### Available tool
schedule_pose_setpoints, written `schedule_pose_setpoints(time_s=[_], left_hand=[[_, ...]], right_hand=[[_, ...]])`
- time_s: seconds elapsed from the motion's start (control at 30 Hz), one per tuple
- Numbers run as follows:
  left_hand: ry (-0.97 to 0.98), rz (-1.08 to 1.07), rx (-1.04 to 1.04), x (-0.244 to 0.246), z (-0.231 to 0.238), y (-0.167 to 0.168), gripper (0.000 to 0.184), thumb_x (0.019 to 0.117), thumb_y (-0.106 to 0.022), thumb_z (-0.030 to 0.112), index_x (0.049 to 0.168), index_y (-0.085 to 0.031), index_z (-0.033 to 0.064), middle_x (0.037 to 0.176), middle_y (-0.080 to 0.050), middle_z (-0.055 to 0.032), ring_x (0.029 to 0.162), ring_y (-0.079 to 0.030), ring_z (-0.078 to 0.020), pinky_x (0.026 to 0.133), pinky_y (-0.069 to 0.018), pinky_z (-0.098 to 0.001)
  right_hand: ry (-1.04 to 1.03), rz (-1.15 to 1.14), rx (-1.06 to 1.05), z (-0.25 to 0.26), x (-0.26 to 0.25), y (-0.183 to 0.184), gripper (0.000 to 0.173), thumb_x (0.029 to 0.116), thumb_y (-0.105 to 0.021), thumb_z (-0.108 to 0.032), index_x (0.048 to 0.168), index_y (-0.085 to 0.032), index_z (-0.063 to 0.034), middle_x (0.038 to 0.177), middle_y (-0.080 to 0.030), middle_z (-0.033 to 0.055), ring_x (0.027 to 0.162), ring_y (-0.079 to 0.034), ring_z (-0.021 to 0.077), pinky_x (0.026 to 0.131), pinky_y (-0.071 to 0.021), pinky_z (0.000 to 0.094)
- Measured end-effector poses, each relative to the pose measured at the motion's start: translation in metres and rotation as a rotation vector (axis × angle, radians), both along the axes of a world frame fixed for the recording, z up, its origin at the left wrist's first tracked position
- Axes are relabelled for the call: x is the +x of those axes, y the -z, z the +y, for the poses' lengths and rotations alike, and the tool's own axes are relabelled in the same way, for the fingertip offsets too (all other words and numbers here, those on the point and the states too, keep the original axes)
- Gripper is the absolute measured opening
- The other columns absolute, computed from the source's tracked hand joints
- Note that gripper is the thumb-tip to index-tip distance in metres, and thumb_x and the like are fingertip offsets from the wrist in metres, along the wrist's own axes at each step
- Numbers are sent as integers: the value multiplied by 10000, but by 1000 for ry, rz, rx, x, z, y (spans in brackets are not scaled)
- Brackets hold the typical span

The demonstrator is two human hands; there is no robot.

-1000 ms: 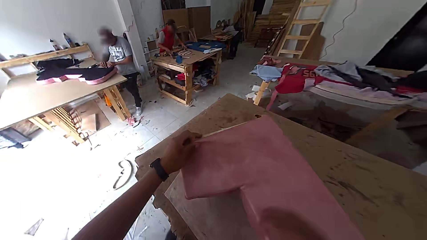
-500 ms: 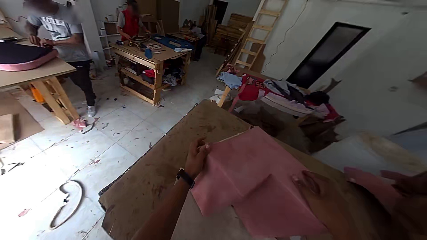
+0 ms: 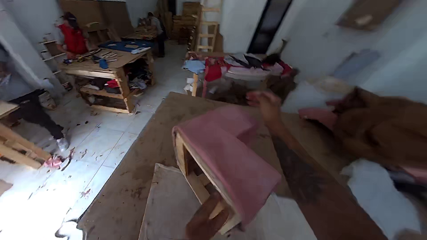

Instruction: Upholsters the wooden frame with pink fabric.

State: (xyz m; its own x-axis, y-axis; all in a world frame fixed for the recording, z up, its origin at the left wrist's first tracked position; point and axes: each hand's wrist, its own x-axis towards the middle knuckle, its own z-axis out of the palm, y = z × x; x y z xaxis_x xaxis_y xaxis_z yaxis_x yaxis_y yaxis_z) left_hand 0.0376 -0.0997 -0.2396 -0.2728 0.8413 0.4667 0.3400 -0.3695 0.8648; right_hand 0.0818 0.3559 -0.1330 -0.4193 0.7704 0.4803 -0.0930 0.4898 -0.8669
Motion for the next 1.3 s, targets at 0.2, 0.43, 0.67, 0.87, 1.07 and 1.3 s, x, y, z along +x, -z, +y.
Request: schedule_pose_setpoints(time_s=[0.2, 0.43, 0.67, 0.87, 1.07, 1.3], left_hand=[[136, 588, 180, 53, 56, -52, 285, 946, -750, 233, 1226, -743, 181, 1389, -653, -78, 1334, -587, -243, 1116, -523, -447], [746, 1091, -12, 65, 169, -100, 283, 1033, -610, 366, 1178, -741, 162, 1294, -696, 31, 1350, -549, -152, 1159, -448, -379], [835, 1061, 158, 36, 172, -87, 167, 1029, -644, 214, 1071, -781, 129, 1245, -723, 23, 1329, -587, -157, 1140, -510, -371], [659, 1001, 170, 46, 165, -75, 203, 1057, -581, 267, 1044, -747, 151, 1155, -709, 57, 1146, -655, -67, 987, -586, -310], [766, 1113, 303, 48, 180, -67, 272, 999, -667, 385, 1117, -715, 145, 1283, -655, 14, 1310, -565, -127, 1098, -522, -365], [518, 1032, 194, 100, 239, -67, 224, 999, -657, 396, 1128, -749, 237, 1178, -712, 93, 1144, -648, -36, 985, -580, -340]], right_hand=[[45, 38, 221, -159, 204, 7, 435, 1050, -553, -405, 1329, -648, -85, 1297, -684, 76, 1160, -674, 259, 1001, -584, 474], [407, 282, 20, -343, 229, 161, 583, 870, -778, -524, 1360, -637, -242, 1377, -602, 51, 1243, -603, 254, 978, -581, 464], [603, 521, 133, -349, 165, 168, 199, 1013, -643, -182, 1139, -766, -89, 1290, -684, 166, 1200, -662, 327, 998, -596, 478], [692, 484, 151, -349, 157, 178, 221, 972, -723, -237, 1146, -758, -106, 1299, -682, 111, 1173, -674, 300, 944, -629, 457], [843, 797, 33, -338, 142, 168, 192, 1028, -625, -196, 1016, -721, -30, 1113, -720, 171, 1027, -708, 326, 858, -630, 454], [970, 874, 121, -249, 167, 152, 174, 1064, -553, -134, 1124, -670, -19, 1173, -711, 131, 1053, -710, 285, 899, -623, 441]])
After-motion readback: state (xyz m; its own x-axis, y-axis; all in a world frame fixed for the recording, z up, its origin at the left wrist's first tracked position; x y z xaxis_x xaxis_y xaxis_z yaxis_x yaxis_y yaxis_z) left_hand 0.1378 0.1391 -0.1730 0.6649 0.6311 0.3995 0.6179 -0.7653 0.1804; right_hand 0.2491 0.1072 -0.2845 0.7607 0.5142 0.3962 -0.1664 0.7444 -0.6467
